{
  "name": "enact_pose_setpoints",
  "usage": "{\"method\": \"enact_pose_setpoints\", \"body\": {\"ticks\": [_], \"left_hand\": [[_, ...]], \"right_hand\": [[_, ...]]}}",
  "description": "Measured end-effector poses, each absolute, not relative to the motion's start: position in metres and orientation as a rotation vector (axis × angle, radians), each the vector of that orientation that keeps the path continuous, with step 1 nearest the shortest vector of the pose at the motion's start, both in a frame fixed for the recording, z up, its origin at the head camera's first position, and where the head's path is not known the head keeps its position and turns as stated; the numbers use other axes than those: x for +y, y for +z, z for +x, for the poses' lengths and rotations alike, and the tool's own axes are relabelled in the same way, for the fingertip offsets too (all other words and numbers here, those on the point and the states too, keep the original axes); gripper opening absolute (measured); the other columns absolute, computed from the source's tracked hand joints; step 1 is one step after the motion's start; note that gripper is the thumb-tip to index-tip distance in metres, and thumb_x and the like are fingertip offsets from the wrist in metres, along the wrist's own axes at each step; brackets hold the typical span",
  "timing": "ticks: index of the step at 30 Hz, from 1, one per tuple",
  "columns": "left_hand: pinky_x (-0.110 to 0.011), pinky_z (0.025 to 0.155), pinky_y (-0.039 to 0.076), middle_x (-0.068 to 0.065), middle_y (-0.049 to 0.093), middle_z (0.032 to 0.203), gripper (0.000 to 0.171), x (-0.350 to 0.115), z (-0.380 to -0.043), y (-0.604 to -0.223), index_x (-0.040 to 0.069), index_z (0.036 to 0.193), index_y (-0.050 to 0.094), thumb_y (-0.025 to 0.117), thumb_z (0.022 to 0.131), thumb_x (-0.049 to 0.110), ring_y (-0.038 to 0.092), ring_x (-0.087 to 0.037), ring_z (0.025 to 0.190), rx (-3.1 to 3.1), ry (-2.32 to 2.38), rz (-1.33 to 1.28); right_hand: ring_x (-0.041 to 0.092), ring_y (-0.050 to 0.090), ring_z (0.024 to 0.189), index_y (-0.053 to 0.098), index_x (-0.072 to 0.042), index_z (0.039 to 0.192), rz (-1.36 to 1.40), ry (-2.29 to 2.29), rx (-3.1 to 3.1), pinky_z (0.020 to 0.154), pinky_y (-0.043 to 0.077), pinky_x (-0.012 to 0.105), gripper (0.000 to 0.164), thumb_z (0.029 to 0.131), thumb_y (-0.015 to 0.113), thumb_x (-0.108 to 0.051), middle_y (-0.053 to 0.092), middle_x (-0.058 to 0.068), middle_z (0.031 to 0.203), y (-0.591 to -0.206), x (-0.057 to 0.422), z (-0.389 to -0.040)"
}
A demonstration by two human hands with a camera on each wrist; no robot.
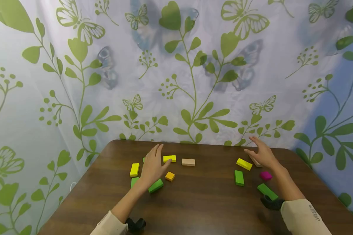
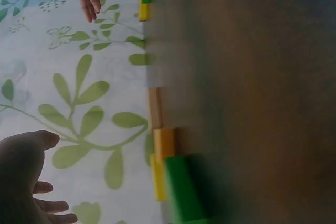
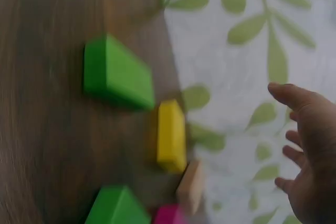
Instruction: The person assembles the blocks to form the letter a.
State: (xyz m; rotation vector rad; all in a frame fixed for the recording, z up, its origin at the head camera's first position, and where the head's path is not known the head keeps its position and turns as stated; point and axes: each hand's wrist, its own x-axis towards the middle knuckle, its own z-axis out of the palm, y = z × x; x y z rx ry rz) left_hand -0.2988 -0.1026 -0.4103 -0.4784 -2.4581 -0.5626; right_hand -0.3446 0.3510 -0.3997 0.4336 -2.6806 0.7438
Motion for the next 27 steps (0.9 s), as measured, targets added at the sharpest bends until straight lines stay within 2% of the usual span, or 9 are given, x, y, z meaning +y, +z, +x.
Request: {"method": "enact_pose_setpoints", "body": {"ticks": [7,11,15,20,27], "left_hand": [[-0.051,0.095,0.039,-0.02,0.045,0.133,0.065,-0.101,-0.296,-0.442,-0.001,0.136,0.04,0.065,0.086,0.034,0.047,-0.037,0.116,-2.506,-0.658,-0.552],[-0.049,0.094,0.04,-0.016,0.045,0.134,0.067,-0.103,-0.299,-0.454,0.003,0.137,0.039,0.067,0.085,0.033,0.049,-0.035,0.115,-2.581,-0.74,-0.596],[-0.048,0.094,0.04,-0.015,0.043,0.135,0.068,-0.107,-0.302,-0.463,0.003,0.139,0.037,0.066,0.085,0.034,0.049,-0.034,0.116,-2.643,-0.792,-0.664],[-0.048,0.094,0.04,-0.018,0.043,0.136,0.068,-0.112,-0.303,-0.477,0.002,0.14,0.036,0.064,0.087,0.035,0.048,-0.034,0.117,-2.696,-0.78,-0.729],[-0.043,0.094,0.042,-0.013,0.051,0.13,0.061,-0.113,-0.304,-0.488,0.003,0.136,0.043,0.064,0.087,0.034,0.051,-0.029,0.115,-2.703,-0.671,-0.784]], "right_hand": [[0.055,0.02,0.125,0.021,-0.001,0.146,0.272,0.885,-2.75,0.09,0.022,0.07,0.075,0.091,0.055,-0.041,0.019,0.032,0.144,-0.429,0.385,-0.358],[0.057,0.019,0.124,0.018,-0.003,0.147,0.252,0.939,-2.807,0.088,0.022,0.071,0.076,0.091,0.056,-0.038,0.017,0.034,0.144,-0.441,0.399,-0.361],[0.059,0.021,0.121,0.019,0.0,0.146,0.24,0.912,-2.835,0.087,0.023,0.072,0.077,0.09,0.059,-0.035,0.019,0.037,0.141,-0.454,0.409,-0.363],[0.06,0.026,0.118,0.02,0.002,0.145,0.237,0.882,-2.882,0.086,0.025,0.071,0.075,0.092,0.054,-0.039,0.023,0.04,0.138,-0.47,0.416,-0.363],[0.056,0.031,0.118,0.025,0.007,0.142,0.212,0.858,-2.884,0.089,0.03,0.066,0.076,0.091,0.054,-0.043,0.028,0.039,0.135,-0.484,0.414,-0.36]]}}
